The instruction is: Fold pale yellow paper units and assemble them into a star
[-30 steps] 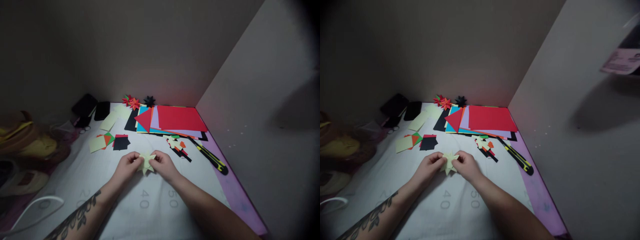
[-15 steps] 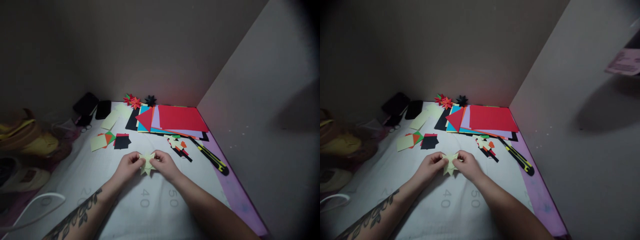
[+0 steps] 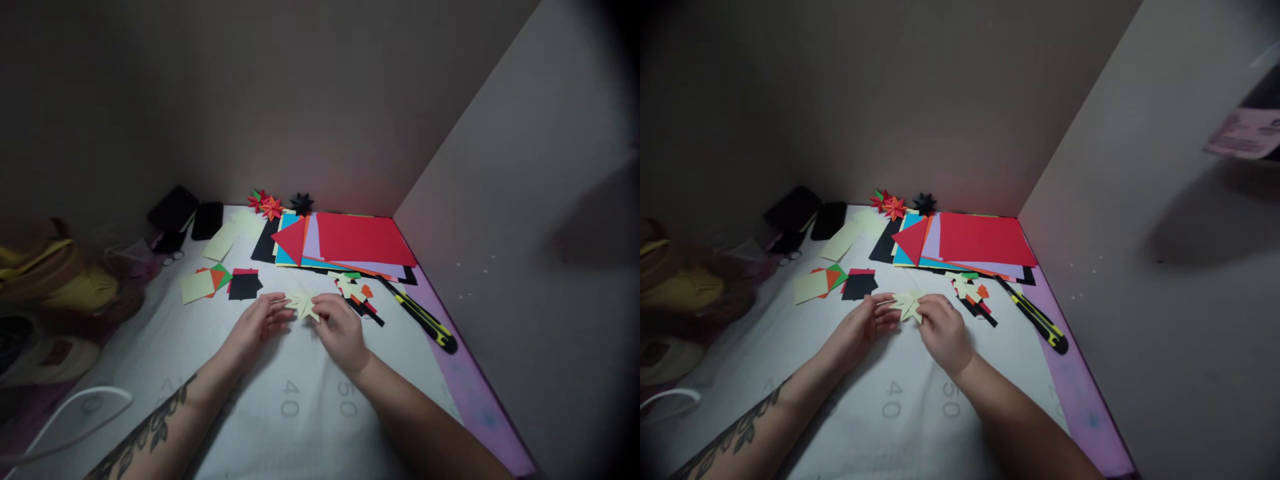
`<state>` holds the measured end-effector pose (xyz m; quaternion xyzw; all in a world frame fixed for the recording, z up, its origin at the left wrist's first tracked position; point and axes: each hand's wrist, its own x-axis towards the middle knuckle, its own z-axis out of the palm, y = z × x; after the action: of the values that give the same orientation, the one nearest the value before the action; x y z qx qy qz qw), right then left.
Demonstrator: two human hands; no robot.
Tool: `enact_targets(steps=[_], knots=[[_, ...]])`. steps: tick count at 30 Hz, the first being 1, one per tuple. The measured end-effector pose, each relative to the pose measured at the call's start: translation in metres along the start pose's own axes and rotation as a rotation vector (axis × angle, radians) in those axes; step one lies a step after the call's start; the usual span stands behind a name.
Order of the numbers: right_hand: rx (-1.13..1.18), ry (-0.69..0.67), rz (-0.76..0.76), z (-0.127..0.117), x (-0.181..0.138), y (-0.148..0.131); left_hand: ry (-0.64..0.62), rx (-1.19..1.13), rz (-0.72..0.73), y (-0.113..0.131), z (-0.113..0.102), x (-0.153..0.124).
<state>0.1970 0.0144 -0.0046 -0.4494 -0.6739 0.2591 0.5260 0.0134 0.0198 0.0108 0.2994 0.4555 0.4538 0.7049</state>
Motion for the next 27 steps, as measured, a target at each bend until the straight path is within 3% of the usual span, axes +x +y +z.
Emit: enact_targets(steps=[3, 6, 9, 12, 16, 27], knots=[[-0.069, -0.124, -0.194, -0.004, -0.003, 0.003, -0.103, -0.096, -0.143, 0.003, -0.001, 0.0], [-0.064, -0.194, -0.219, -0.002, -0.006, 0.004, -0.068, -0.052, -0.106, 0.004, -0.001, 0.0], [0.017, -0.084, -0.074, 0.002, -0.005, 0.004, 0.015, 0.011, -0.03, 0.003, 0.0, 0.001], [0.232, 0.029, 0.233, 0.006, -0.002, 0.005, 0.06, 0.08, 0.003, 0.003, 0.002, 0.001], [0.516, -0.038, 0.556, 0.011, 0.003, 0.005, 0.097, 0.146, 0.031, 0.002, 0.003, 0.0], [0.566, -0.103, 0.643, 0.019, 0.003, 0.004, 0.054, 0.263, 0.098, -0.002, 0.006, -0.002]])
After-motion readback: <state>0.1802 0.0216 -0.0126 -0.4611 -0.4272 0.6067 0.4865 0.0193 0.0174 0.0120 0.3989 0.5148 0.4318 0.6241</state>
